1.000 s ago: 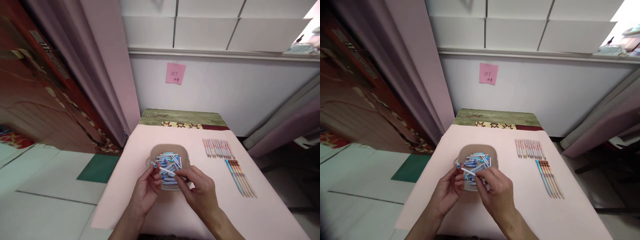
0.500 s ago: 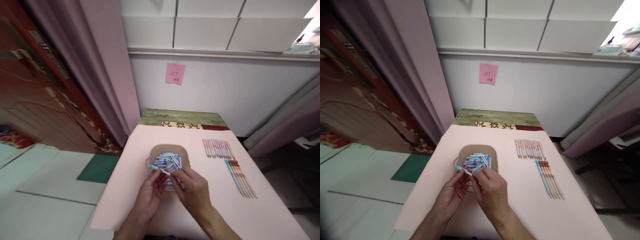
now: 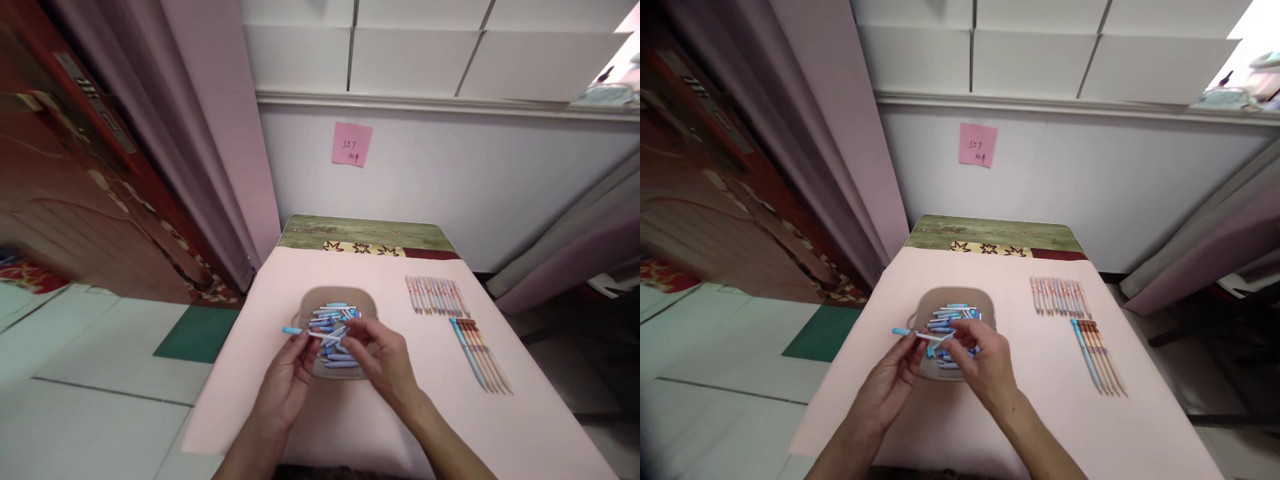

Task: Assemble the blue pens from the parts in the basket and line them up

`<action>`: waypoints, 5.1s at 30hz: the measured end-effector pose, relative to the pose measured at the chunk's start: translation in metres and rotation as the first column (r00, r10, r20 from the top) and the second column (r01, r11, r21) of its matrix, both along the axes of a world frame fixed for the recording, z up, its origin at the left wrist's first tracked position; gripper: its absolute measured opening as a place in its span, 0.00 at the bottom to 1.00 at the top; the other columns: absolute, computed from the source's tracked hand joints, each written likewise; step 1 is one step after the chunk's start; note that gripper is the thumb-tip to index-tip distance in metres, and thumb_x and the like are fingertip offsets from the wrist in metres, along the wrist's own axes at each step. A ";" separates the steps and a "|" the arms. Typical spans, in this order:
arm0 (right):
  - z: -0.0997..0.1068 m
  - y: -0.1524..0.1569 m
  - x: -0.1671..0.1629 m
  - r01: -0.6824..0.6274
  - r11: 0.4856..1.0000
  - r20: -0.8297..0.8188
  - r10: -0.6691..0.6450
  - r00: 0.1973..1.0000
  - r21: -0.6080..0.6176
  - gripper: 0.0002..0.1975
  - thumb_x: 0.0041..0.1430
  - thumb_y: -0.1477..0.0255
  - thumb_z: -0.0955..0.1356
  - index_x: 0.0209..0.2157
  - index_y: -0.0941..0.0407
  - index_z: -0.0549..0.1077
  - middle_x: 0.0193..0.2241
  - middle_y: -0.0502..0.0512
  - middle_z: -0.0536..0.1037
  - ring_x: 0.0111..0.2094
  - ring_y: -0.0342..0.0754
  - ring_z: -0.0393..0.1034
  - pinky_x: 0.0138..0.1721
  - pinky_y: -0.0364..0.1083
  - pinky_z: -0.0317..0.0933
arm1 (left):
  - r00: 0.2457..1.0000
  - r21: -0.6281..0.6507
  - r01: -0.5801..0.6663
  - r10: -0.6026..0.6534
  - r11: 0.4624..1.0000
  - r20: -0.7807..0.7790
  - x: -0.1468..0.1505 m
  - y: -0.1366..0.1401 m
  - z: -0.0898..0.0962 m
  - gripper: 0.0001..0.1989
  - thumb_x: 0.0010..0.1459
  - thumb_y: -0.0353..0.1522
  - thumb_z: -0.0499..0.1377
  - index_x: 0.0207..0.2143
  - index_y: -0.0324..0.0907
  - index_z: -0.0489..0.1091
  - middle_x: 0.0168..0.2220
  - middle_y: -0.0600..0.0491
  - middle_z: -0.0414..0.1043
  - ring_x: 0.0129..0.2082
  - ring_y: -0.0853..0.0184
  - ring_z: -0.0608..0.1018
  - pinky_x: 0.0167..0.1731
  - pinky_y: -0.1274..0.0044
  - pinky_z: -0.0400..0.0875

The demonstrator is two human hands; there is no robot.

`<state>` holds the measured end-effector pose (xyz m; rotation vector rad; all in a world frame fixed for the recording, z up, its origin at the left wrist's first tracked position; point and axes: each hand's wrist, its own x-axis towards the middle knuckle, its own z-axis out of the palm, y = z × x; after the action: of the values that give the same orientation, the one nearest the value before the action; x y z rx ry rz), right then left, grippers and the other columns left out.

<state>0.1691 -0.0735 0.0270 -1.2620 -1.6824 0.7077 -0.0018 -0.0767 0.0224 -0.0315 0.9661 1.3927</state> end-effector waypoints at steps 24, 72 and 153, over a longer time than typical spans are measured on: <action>-0.058 0.057 -0.024 -0.132 0.952 0.792 0.303 0.531 -0.276 0.08 0.54 0.72 0.70 0.37 0.53 0.76 0.39 0.56 0.78 0.43 0.52 0.71 0.41 0.45 0.60 | 0.983 -0.055 -0.176 0.178 0.983 0.051 -0.049 0.013 0.003 0.09 0.59 0.18 0.53 0.32 0.33 0.71 0.29 0.46 0.79 0.29 0.69 0.81 0.30 0.82 0.79; 0.006 -0.012 0.038 -0.007 0.999 0.066 0.009 0.998 -0.043 0.09 0.58 0.71 0.66 0.37 0.54 0.77 0.28 0.53 0.76 0.29 0.46 0.70 0.21 0.40 0.61 | 0.997 0.036 -0.013 0.015 0.999 -0.078 0.000 0.005 -0.008 0.06 0.55 0.20 0.58 0.31 0.34 0.74 0.34 0.46 0.79 0.34 0.68 0.81 0.34 0.79 0.78; -0.013 -0.037 0.014 0.136 0.969 0.213 -0.180 0.960 0.208 0.08 0.61 0.67 0.66 0.34 0.55 0.75 0.25 0.51 0.79 0.23 0.42 0.72 0.26 0.39 0.62 | 0.960 0.148 0.240 -0.212 0.959 -0.184 0.037 -0.014 0.001 0.12 0.43 0.31 0.70 0.31 0.36 0.76 0.35 0.48 0.78 0.35 0.66 0.78 0.37 0.78 0.73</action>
<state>0.1826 -0.1101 0.0138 -1.3623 -1.7627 0.3025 0.0348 -0.0902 0.0238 0.3190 0.9526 1.2733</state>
